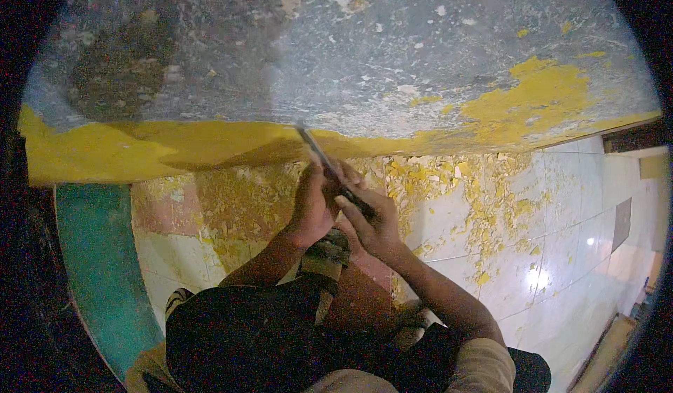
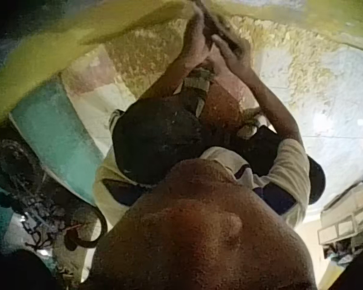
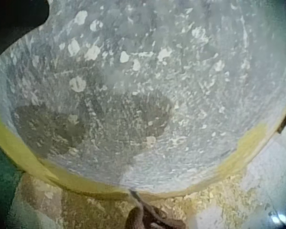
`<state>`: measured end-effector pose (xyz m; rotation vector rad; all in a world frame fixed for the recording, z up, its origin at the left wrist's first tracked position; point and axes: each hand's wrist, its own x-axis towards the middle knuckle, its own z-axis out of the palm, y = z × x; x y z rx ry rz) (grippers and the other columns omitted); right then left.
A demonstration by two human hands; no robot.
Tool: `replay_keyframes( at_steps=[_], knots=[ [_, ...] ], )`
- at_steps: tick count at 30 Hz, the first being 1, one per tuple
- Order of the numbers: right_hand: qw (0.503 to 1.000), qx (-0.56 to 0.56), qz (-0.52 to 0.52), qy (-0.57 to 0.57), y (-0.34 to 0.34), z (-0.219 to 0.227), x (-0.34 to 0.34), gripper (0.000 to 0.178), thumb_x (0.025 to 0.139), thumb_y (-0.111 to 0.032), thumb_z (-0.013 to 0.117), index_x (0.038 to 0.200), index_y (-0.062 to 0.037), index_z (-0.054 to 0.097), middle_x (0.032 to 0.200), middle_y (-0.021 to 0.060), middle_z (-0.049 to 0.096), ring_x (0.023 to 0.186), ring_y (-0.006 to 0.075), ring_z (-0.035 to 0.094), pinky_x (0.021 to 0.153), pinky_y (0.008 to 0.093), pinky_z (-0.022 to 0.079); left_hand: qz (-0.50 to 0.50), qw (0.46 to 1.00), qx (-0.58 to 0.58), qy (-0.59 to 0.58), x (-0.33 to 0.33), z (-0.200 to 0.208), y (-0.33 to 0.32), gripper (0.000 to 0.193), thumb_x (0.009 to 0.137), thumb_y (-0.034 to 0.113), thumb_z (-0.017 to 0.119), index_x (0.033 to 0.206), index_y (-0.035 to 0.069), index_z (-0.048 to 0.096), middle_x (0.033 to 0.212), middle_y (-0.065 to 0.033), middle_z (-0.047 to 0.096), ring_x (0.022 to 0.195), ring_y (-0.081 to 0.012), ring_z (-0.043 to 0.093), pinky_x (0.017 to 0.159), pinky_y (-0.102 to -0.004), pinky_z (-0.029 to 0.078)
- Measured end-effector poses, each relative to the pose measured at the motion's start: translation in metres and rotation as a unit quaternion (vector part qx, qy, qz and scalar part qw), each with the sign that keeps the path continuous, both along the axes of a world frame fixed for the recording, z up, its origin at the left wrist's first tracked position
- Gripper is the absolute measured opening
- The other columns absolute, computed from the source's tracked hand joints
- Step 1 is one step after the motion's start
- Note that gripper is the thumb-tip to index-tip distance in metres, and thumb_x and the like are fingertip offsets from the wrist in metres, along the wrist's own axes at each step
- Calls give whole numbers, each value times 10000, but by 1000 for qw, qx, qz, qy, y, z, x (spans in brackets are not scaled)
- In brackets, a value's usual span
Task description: The person scrapes old yellow paint off a concrete wall using a metal putty knife.
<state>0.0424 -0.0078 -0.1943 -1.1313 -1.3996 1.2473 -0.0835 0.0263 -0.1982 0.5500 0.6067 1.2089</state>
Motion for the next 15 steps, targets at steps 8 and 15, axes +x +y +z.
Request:
replay_keyframes(
  at_steps=[8, 15],
  knots=[
    [999, -46, 0, 8, 8, 7, 2, 313, 903, -135, 605, 1194, -19, 593, 846, 128, 661, 787, 89, 574, 712, 271, 477, 49, 997, -53, 21, 9, 6, 3, 491, 954, 542, 370, 853, 85, 516, 807, -63, 563, 793, -220, 582, 729, -360, 495],
    [999, -8, -11, 45, 4, 20, -16, 297, 904, -112, 605, 1177, 4, 602, 750, 6, 588, 682, 61, 485, 605, 249, 432, 118, 991, -66, 6, -2, 5, 3, 442, 940, 530, 432, 854, 103, 509, 765, -44, 547, 736, -190, 559, 681, -332, 482]
  ],
)
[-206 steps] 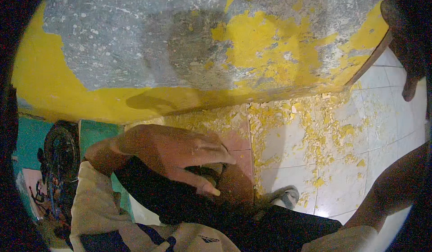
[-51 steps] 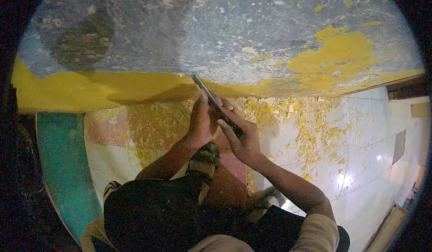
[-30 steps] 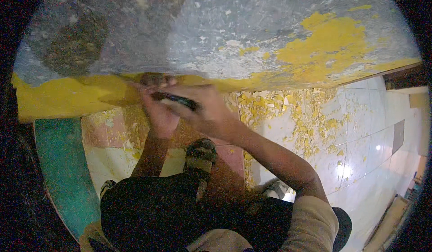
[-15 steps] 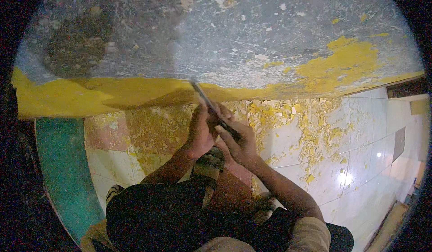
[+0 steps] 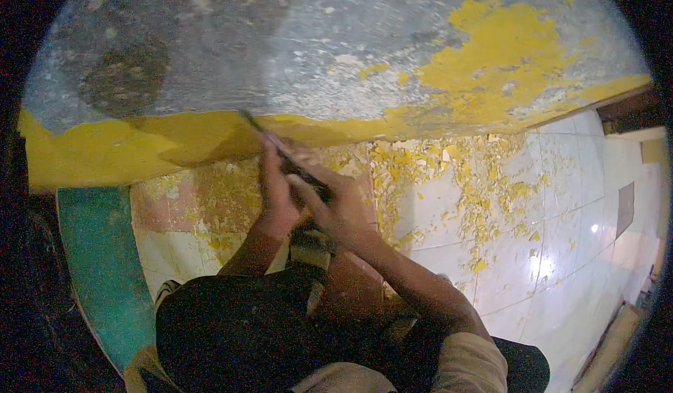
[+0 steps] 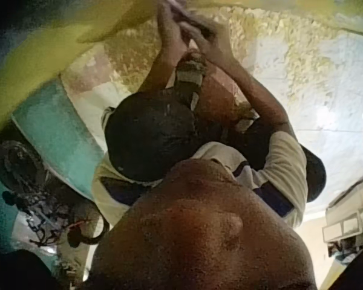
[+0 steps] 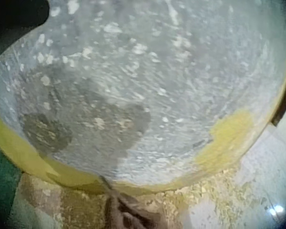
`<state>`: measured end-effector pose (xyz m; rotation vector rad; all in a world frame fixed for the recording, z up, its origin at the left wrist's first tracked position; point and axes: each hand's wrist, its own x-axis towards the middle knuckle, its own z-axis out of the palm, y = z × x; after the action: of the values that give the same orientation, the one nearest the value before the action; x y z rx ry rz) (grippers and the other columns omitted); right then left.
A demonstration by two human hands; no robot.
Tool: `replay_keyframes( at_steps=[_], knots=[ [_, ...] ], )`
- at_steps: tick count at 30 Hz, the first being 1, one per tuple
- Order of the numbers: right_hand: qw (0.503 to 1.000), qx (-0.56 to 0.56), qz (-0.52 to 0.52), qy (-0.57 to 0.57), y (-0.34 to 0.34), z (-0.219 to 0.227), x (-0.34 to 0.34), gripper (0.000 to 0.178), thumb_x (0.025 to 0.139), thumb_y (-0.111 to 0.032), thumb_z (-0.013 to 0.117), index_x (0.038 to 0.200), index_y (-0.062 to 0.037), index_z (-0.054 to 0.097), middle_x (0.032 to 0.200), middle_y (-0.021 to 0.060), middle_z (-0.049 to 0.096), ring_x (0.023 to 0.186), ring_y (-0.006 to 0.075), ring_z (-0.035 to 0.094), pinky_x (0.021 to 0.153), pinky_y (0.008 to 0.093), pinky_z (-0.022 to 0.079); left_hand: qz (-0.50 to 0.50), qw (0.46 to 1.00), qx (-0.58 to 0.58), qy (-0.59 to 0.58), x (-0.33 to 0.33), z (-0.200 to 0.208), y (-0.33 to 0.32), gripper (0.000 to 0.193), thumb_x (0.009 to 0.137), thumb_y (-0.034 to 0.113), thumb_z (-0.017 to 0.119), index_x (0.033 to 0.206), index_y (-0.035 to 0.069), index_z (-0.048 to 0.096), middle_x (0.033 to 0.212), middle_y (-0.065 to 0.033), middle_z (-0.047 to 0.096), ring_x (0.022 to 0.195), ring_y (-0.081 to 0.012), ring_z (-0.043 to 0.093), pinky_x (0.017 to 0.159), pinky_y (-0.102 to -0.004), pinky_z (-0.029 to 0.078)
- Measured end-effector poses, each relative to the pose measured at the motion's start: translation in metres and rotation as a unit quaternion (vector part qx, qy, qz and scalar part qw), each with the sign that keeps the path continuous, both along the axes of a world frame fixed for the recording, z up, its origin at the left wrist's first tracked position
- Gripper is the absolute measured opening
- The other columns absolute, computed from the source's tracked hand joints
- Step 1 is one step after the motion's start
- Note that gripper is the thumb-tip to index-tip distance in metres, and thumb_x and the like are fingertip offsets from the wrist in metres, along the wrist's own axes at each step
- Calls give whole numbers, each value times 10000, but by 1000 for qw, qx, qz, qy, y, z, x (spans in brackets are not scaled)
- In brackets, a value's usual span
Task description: The person scrapes old yellow paint off a concrete wall using a metal putty knife.
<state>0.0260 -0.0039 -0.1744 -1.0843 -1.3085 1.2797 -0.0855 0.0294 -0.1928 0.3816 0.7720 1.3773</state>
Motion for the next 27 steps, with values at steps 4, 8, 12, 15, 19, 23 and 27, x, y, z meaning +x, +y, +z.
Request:
replay_keyframes(
  at_steps=[4, 8, 12, 15, 19, 23, 27],
  knots=[
    [991, 81, 95, -38, 34, 40, -5, 214, 877, -143, 628, 1034, 2, 638, 789, 153, 626, 674, 177, 590, 646, 297, 469, 109, 989, 102, 11, -20, 37, 23, 389, 936, 514, 456, 791, 154, 482, 691, 0, 509, 691, -162, 514, 693, -351, 449],
    [985, 154, 68, 38, 36, 48, -43, 213, 864, -149, 641, 1013, 4, 641, 778, 171, 611, 674, 215, 603, 644, 301, 471, 150, 970, 190, 18, -50, 59, 25, 366, 947, 495, 440, 778, 171, 456, 633, 8, 465, 648, -166, 496, 694, -369, 435],
    [995, 69, 66, 17, 18, 30, -42, 216, 868, -147, 646, 1014, 12, 638, 770, 146, 621, 696, 140, 589, 654, 297, 471, 116, 989, 89, -16, -50, 34, 10, 362, 971, 456, 412, 780, 150, 450, 615, -3, 441, 636, -173, 472, 659, -347, 421],
    [999, -18, 29, -4, -3, 6, -19, 234, 877, -157, 642, 1034, 16, 641, 783, 131, 643, 710, 111, 588, 642, 285, 471, -17, 994, 107, 15, -20, 11, -3, 339, 962, 461, 433, 820, 157, 483, 668, 4, 466, 637, -163, 467, 653, -328, 422],
    [997, -70, -20, -17, -12, -6, 0, 236, 891, -170, 625, 1037, 14, 643, 785, 149, 653, 719, 139, 616, 661, 292, 479, -90, 995, 40, 17, 0, 6, -3, 419, 962, 508, 390, 814, 124, 470, 670, -46, 494, 655, -179, 496, 645, -341, 443],
    [999, -10, 5, -45, 1, 11, -3, 244, 888, -159, 621, 1069, 5, 631, 790, 157, 649, 708, 171, 624, 678, 304, 482, -43, 998, 37, 38, -6, 18, 3, 447, 953, 527, 394, 784, 118, 457, 678, -48, 499, 668, -198, 515, 650, -373, 452],
    [996, 75, 50, -10, 31, 51, -32, 226, 887, -110, 617, 1070, 23, 625, 734, 96, 612, 665, 116, 537, 624, 281, 457, 81, 990, 110, 20, -41, 43, 20, 485, 935, 563, 403, 804, 114, 530, 675, -55, 546, 687, -203, 541, 673, -347, 444]
  ],
)
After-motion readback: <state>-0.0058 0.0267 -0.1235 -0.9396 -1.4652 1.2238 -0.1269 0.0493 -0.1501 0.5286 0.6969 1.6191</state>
